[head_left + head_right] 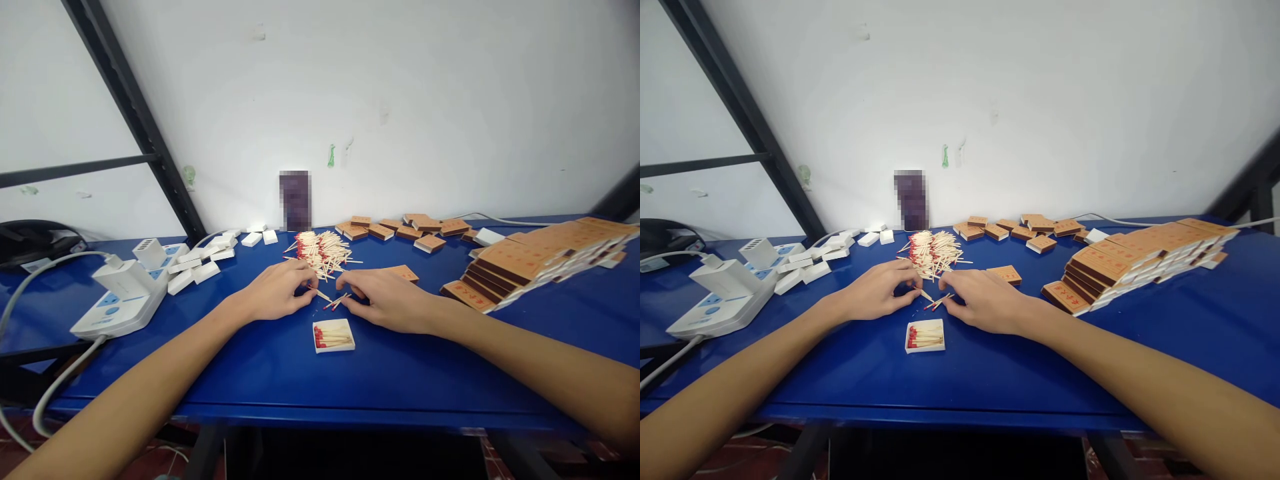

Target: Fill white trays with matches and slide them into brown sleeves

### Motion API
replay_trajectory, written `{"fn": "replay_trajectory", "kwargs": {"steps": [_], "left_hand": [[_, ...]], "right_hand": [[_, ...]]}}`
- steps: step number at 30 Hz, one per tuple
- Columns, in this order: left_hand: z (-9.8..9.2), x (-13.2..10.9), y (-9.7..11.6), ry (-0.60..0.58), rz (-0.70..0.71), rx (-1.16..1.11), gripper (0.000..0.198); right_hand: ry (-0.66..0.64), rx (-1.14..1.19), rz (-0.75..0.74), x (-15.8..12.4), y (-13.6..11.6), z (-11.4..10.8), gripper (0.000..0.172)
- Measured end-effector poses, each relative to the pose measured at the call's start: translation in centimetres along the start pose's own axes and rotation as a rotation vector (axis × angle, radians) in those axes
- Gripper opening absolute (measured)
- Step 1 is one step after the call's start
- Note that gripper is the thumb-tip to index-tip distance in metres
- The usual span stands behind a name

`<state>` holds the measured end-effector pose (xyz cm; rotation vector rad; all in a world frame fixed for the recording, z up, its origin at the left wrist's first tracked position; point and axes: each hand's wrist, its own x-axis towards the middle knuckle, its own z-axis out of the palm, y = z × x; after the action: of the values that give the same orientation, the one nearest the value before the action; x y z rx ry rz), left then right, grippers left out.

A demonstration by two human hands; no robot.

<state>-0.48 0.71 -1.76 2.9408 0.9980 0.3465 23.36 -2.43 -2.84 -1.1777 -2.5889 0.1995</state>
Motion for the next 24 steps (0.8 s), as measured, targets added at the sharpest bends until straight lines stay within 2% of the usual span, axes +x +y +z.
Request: {"fn": "replay_trajectory", "kwargs": {"steps": [4, 12, 24], "left_hand": [[0.21, 0.07, 0.14, 0.014, 0.002, -0.016, 0.015], [0.55, 0.39, 0.45, 0.032, 0.011, -0.024, 0.017], [0.60, 0.67, -0.20, 0.072, -0.027, -0.133, 0.018]], "right_hand": [[-0.010, 0.002, -0.022, 0.00, -0.19, -0.14, 0.013], [-0.034, 0.012, -0.104, 0.03, -0.19, -0.20, 0.017], [0.041, -0.027, -0.054, -0.11, -0.66, -0.39, 0.011]]}}
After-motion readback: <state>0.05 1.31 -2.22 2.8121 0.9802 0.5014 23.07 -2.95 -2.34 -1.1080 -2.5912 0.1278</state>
